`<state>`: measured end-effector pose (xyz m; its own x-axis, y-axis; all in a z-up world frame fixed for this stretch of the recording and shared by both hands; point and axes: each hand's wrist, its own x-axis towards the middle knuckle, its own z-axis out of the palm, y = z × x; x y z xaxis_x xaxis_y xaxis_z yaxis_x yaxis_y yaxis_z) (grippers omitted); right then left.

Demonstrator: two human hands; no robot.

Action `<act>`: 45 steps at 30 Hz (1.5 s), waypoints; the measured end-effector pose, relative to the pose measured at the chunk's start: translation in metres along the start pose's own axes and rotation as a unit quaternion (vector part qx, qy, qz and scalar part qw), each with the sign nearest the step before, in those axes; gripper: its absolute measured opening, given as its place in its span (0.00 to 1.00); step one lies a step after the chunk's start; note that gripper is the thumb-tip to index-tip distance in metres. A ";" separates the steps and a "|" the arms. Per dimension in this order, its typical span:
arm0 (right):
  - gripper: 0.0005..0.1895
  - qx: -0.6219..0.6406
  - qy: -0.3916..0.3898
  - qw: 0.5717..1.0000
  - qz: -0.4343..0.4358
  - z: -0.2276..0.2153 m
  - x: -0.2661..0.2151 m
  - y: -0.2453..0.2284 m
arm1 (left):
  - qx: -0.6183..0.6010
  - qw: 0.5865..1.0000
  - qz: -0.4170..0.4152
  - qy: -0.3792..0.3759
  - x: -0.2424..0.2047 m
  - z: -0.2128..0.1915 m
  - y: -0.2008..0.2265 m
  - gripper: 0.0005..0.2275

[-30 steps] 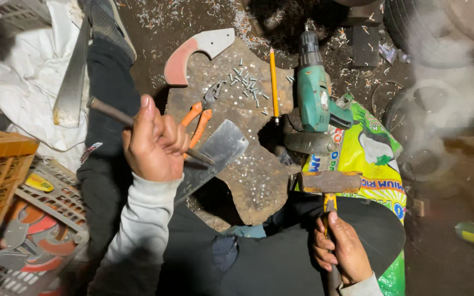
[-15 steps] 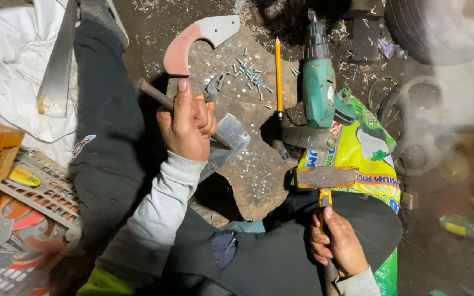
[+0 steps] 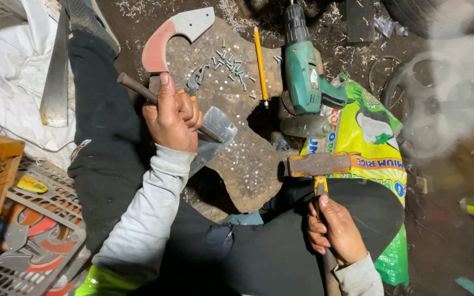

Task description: The person aligns a metal sickle blade with a handle, marks the blade with a pencil, and uses a hammer to drive a pin through the aligned parts. The person then uses a screwdriver to tighten the pin, securing the blade to the handle.

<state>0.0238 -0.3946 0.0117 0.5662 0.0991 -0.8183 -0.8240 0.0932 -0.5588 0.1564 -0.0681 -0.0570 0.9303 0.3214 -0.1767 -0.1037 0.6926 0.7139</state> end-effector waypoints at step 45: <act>0.11 -0.318 0.074 0.840 -0.434 0.061 -0.089 -0.046 | 0.394 0.867 0.244 -0.184 -0.050 0.033 -0.027 0.16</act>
<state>0.0122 -0.3469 0.1184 0.9893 0.1379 -0.0475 0.0259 -0.4864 -0.8734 0.1242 -0.1245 -0.0448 0.9077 0.1242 0.4008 -0.3784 -0.1703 0.9098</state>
